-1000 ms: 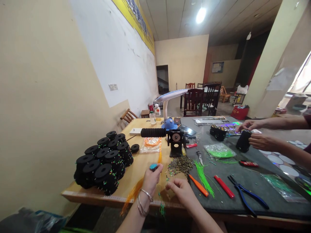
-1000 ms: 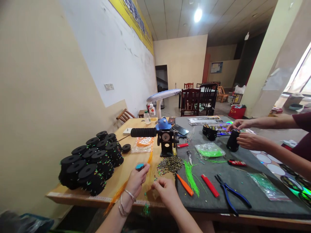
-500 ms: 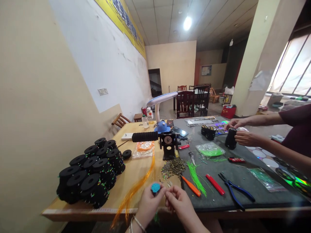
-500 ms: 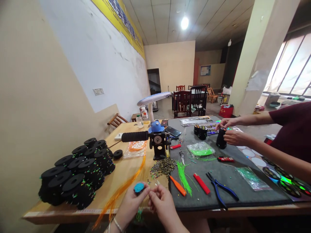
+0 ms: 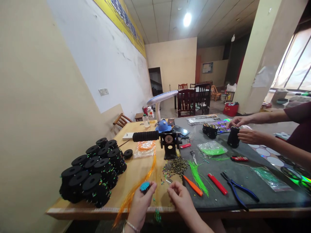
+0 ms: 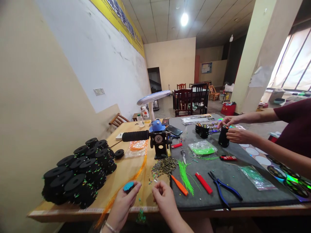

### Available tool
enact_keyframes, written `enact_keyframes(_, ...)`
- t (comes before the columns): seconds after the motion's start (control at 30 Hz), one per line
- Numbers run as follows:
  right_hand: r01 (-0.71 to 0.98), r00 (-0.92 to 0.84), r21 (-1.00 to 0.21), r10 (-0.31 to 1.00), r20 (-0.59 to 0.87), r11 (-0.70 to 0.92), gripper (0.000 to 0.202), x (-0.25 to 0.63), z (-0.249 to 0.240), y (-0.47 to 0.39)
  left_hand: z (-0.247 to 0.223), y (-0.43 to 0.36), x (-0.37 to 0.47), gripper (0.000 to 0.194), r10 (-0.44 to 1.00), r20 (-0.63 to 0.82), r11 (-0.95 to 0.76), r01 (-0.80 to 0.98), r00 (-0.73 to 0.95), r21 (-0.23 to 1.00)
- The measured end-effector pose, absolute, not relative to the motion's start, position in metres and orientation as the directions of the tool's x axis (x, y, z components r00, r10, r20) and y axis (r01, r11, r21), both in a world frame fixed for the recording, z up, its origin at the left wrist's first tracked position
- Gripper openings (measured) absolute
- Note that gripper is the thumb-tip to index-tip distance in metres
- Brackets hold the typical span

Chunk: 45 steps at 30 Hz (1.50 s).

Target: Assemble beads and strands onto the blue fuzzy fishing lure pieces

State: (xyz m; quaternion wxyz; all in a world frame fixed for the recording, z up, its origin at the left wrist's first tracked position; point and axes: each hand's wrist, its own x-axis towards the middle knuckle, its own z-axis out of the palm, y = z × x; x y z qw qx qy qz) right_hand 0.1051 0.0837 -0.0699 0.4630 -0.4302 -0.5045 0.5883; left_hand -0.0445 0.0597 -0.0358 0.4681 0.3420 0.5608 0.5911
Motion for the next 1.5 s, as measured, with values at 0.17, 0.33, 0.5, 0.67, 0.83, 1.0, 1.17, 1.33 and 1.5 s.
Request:
enact_keyframes(0.17,-0.067,-0.225,-0.998,0.974,0.014,-0.001,0.026,0.106,-0.069,0.071,-0.045,0.056,-0.044,0.048,0.952,-0.134,0.081,-0.198,-0.275,0.977)
enact_keyframes(0.33,0.023,-0.252,-0.992,0.961,0.115,0.125,0.020,0.110,-0.070,0.064,-0.046,0.050,-0.045,0.047,0.966,-0.120,0.064,-0.236,-0.230,0.970)
enact_keyframes(0.5,0.033,-0.288,-0.987,0.948,0.139,0.155,0.016,0.114,-0.073,0.063,-0.043,0.048,-0.043,0.048,0.971,-0.096,0.044,-0.231,-0.217,0.972)
enact_keyframes(0.67,0.024,-0.310,-0.989,0.942,0.131,0.146,0.015,0.116,-0.071,0.063,-0.039,0.047,-0.038,0.051,0.962,-0.085,0.030,-0.206,-0.261,0.978)
enact_keyframes(0.83,0.033,-0.313,-0.988,0.940,0.134,0.152,0.014,0.117,-0.069,0.062,-0.048,0.045,-0.041,0.051,0.954,-0.107,0.062,-0.166,-0.279,0.984)
enact_keyframes(1.0,0.044,-0.314,-0.985,0.938,0.146,0.168,0.014,0.116,-0.072,0.064,-0.051,0.051,-0.043,0.043,0.948,-0.021,0.020,-0.005,-0.318,1.000)
enact_keyframes(1.17,0.028,-0.312,-0.986,0.939,0.146,0.163,0.012,0.117,-0.068,0.063,-0.032,0.067,-0.036,0.041,0.969,0.053,-0.028,0.105,-0.240,0.994)
enact_keyframes(1.33,0.032,-0.305,-0.968,0.924,0.229,0.250,0.012,0.115,-0.071,0.065,-0.004,0.090,-0.009,0.024,0.986,0.168,-0.165,0.229,0.007,0.959)
enact_keyframes(1.5,0.067,-0.286,-0.977,0.942,0.178,0.205,0.013,0.104,-0.087,0.072,0.007,0.132,0.046,0.010,0.932,0.226,-0.350,0.540,0.284,0.765)
